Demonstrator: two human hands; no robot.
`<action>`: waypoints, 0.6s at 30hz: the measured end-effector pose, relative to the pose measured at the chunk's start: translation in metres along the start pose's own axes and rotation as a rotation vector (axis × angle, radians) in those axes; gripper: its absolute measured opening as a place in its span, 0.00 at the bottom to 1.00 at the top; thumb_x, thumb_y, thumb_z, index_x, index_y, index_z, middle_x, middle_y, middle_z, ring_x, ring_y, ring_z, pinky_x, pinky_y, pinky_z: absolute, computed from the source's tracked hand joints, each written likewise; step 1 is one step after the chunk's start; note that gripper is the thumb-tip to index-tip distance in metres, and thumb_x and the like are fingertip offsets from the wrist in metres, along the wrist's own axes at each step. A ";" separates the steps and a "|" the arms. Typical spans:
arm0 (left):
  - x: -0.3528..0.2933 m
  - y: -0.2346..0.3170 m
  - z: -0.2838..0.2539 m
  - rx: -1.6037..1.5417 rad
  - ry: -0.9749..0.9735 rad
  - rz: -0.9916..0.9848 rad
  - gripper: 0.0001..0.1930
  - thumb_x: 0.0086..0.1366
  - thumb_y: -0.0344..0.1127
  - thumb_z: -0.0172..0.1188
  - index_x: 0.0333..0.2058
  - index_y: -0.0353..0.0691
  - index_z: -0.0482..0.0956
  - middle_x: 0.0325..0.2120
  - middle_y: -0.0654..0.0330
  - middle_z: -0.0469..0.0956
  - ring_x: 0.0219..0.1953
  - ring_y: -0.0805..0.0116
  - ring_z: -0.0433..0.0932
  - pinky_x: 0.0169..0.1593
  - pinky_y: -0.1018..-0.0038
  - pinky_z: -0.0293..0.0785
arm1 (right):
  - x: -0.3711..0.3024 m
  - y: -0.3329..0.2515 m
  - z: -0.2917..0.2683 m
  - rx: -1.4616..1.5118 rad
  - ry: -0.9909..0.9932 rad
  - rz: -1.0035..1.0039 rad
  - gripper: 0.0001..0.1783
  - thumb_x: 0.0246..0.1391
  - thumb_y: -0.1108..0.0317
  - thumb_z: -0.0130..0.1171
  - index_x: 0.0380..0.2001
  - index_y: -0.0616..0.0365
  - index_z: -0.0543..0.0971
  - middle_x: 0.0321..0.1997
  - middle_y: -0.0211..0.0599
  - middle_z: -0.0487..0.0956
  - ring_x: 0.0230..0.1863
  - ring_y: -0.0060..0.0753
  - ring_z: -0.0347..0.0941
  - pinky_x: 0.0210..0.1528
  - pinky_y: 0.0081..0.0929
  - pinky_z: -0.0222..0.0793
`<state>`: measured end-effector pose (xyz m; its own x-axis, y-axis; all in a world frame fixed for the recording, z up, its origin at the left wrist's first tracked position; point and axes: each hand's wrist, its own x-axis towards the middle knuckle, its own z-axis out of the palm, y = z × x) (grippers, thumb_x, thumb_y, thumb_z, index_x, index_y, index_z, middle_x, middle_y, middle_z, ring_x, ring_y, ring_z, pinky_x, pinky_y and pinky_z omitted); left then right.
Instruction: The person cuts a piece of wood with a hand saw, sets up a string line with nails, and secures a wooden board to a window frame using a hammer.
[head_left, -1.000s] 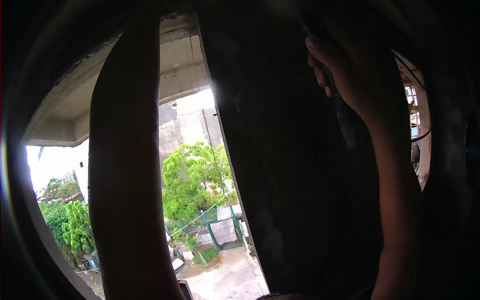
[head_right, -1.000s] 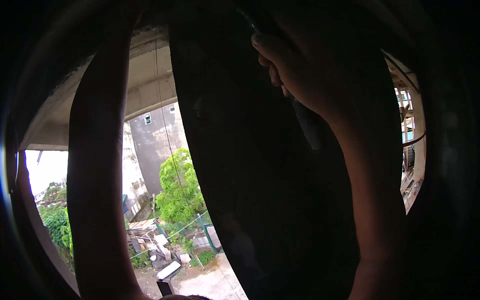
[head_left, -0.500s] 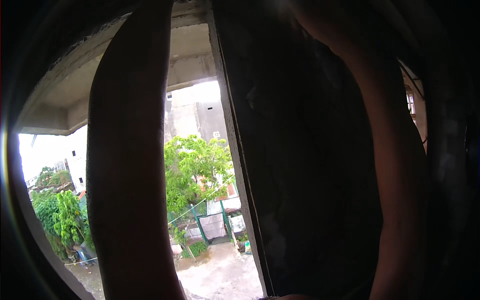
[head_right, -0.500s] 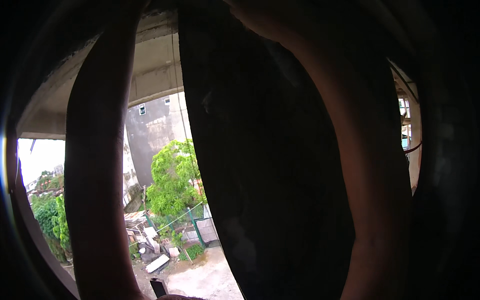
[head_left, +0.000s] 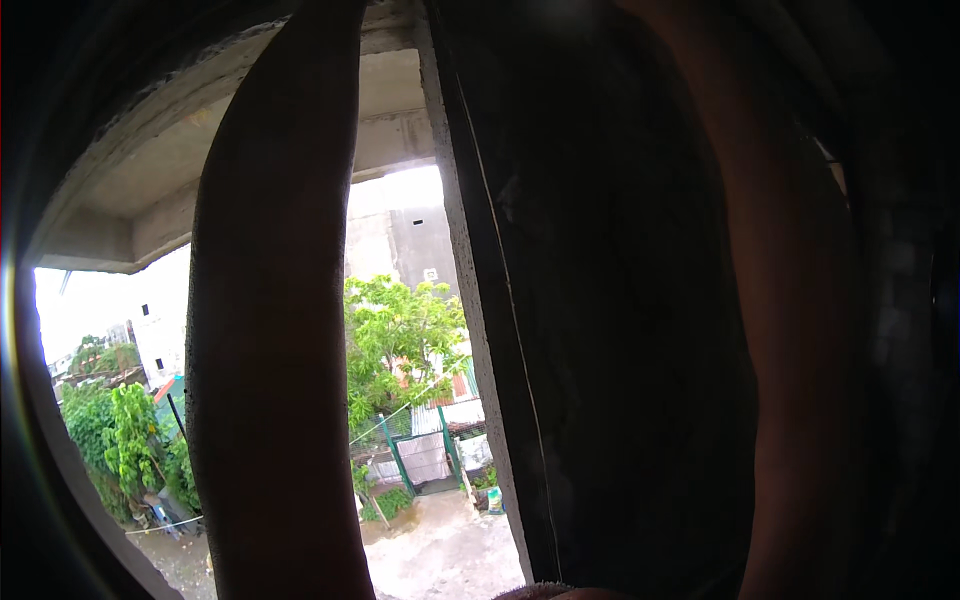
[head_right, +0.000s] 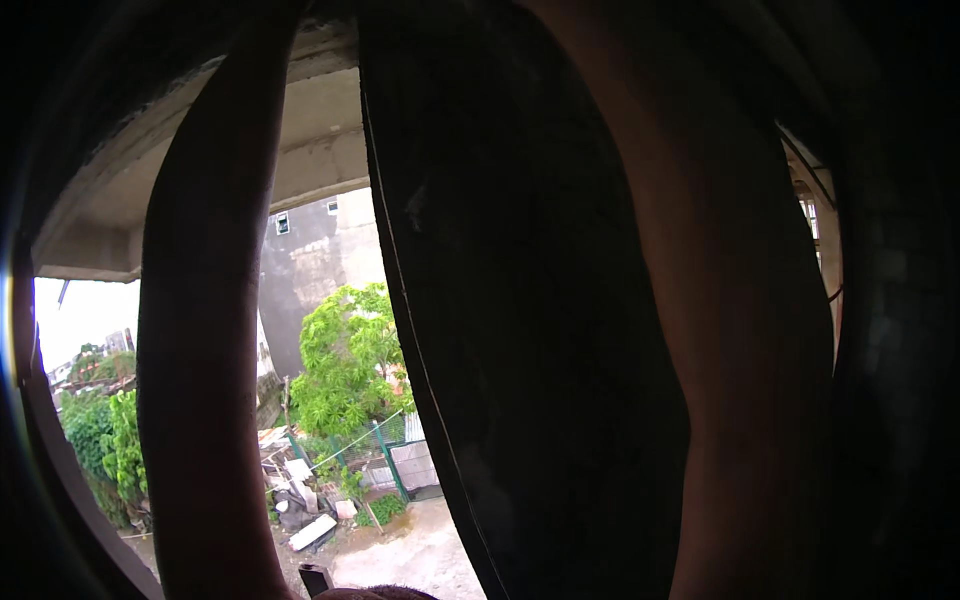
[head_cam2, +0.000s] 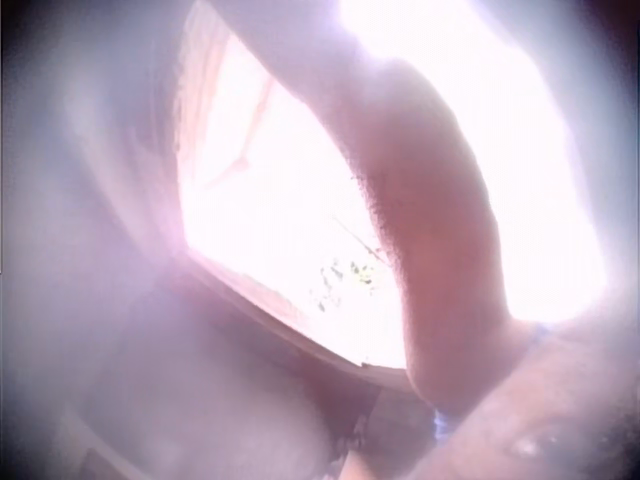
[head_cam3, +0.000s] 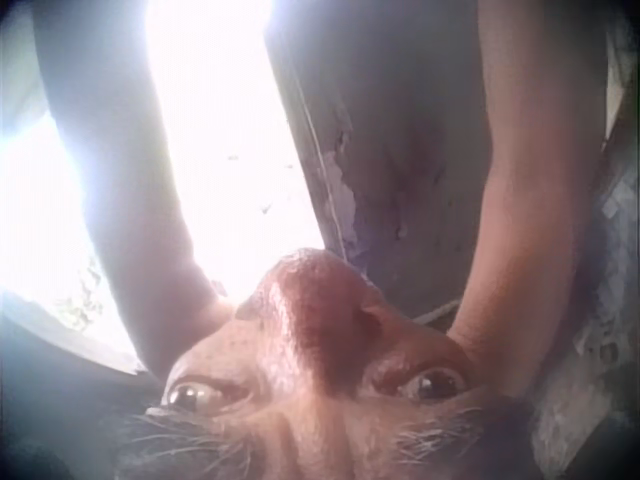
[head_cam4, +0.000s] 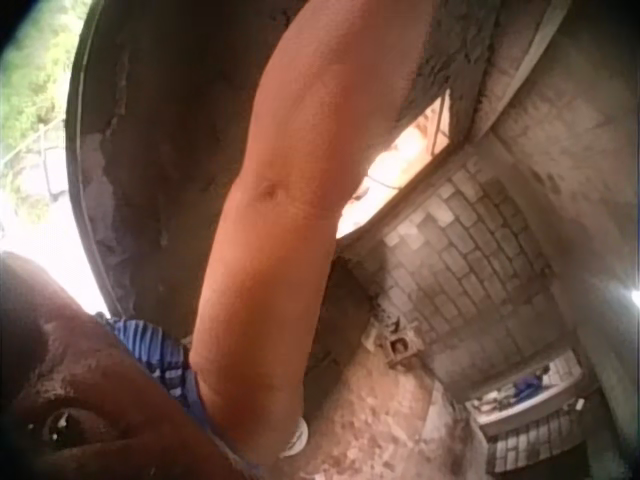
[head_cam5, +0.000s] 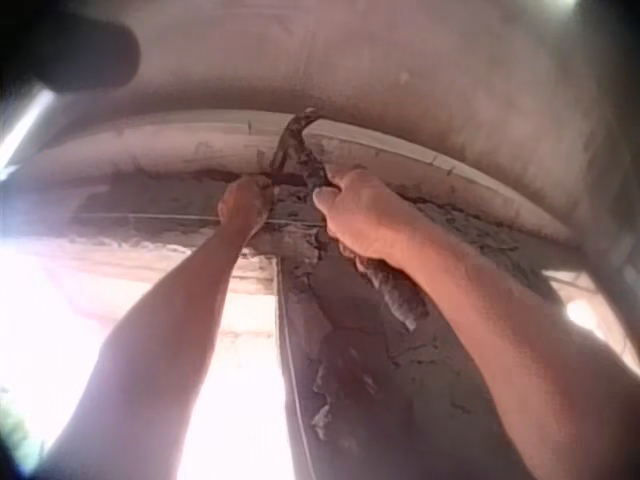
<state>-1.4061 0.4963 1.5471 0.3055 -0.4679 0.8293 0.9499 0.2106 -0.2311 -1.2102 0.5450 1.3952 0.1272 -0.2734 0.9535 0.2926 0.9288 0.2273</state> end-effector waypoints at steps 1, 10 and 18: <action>0.000 -0.003 0.000 0.005 -0.001 -0.001 0.15 0.62 0.50 0.62 0.39 0.48 0.85 0.37 0.53 0.84 0.41 0.48 0.82 0.43 0.56 0.76 | 0.001 -0.007 -0.004 0.137 -0.162 0.138 0.31 0.68 0.61 0.45 0.70 0.64 0.58 0.23 0.38 0.75 0.19 0.28 0.70 0.22 0.33 0.71; 0.007 -0.003 0.011 0.043 -0.034 0.011 0.15 0.60 0.49 0.63 0.42 0.52 0.86 0.40 0.51 0.83 0.46 0.47 0.81 0.47 0.57 0.77 | -0.006 0.003 0.000 -0.245 0.686 -0.397 0.30 0.68 0.59 0.46 0.68 0.65 0.61 0.30 0.52 0.82 0.27 0.40 0.80 0.34 0.37 0.77; 0.007 -0.005 0.007 0.005 0.022 0.092 0.12 0.61 0.44 0.62 0.41 0.50 0.86 0.40 0.49 0.83 0.45 0.46 0.81 0.47 0.56 0.77 | -0.014 0.053 0.002 -0.391 0.388 -0.557 0.30 0.68 0.61 0.47 0.65 0.71 0.63 0.40 0.61 0.81 0.40 0.52 0.80 0.45 0.40 0.74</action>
<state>-1.4092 0.4977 1.5580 0.3926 -0.4652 0.7934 0.9175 0.2580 -0.3027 -1.1989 0.5985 1.3939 0.1649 -0.8082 0.5654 0.7142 0.4932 0.4967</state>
